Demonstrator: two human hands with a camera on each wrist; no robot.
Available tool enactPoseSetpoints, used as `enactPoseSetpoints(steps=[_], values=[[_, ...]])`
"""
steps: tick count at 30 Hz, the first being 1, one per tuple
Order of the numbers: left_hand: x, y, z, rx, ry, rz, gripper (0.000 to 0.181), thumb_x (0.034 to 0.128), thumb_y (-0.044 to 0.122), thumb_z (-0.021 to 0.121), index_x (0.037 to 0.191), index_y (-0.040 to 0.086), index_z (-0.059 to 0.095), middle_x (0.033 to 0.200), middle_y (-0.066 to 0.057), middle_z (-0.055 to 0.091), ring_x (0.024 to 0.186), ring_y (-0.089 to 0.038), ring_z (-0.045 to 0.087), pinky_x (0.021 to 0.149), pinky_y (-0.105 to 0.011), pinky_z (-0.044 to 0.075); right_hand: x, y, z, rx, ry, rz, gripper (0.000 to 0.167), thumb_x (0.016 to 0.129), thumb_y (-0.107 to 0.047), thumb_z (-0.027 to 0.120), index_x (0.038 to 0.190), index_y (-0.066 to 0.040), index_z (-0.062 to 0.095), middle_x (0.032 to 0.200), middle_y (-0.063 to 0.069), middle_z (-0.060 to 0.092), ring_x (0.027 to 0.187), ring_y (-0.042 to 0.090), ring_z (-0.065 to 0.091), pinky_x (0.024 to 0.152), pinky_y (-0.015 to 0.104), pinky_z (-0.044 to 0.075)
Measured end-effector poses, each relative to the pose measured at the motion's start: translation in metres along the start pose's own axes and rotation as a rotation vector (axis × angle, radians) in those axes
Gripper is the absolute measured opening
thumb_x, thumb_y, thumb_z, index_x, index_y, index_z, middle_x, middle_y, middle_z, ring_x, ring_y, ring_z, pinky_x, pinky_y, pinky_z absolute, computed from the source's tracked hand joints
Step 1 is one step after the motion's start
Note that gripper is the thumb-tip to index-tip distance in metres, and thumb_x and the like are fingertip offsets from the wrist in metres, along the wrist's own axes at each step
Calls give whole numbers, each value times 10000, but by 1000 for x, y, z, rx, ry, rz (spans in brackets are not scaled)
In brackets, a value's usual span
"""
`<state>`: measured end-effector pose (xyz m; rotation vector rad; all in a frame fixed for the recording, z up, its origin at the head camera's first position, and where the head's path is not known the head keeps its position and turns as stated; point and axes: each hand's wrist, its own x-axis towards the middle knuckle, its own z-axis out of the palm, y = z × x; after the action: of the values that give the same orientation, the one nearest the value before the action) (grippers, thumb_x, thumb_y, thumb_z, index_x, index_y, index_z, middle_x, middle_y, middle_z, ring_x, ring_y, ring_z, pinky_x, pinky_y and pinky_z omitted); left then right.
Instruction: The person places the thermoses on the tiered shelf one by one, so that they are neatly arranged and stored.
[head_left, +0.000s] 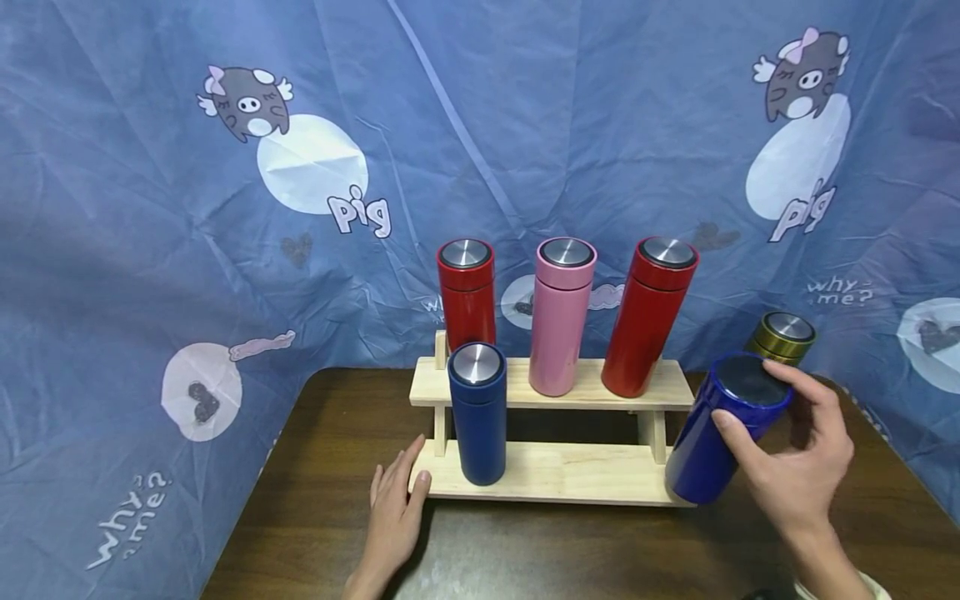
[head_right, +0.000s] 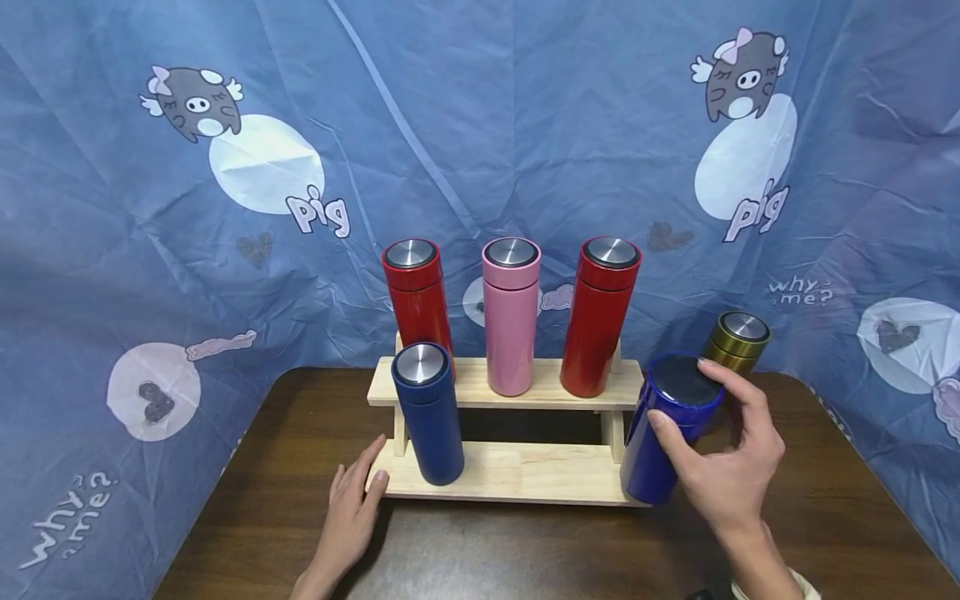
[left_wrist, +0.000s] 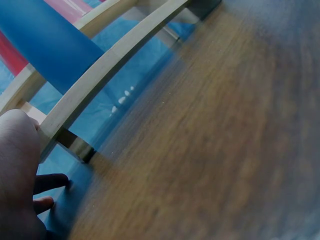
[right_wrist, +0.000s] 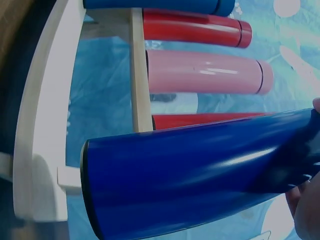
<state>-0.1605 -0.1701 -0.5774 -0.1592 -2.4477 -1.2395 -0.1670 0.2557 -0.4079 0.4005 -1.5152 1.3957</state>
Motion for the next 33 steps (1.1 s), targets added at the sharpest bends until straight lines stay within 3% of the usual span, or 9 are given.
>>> enactPoseSetpoints(steps=[14,26,33], values=[[1,0,1,-10,11,7,478,1151,195,556,1617,91,560,1607,-179,606,1473,-568,518,1254,-797,131,-15,-5,21,-20,-159,-31,650,808,15,933,1335,229,619,1363,39,737,1139,117,723,955,187,561],[-1,2,0,1,-1,2,481,1156,211,549,1622,93,554,1619,-170,598,1471,-567,520,1247,-802,140,-31,-8,51,-13,-265,15,688,774,81,926,1387,166,624,1432,57,714,1281,164,703,1103,227,543],[0,2,0,-3,-1,-1,481,1154,204,549,1622,92,555,1618,-176,597,1470,-574,517,1253,-798,136,-41,-9,72,61,-287,21,708,755,95,940,1386,163,627,1413,88,725,1238,175,718,1078,247,562]])
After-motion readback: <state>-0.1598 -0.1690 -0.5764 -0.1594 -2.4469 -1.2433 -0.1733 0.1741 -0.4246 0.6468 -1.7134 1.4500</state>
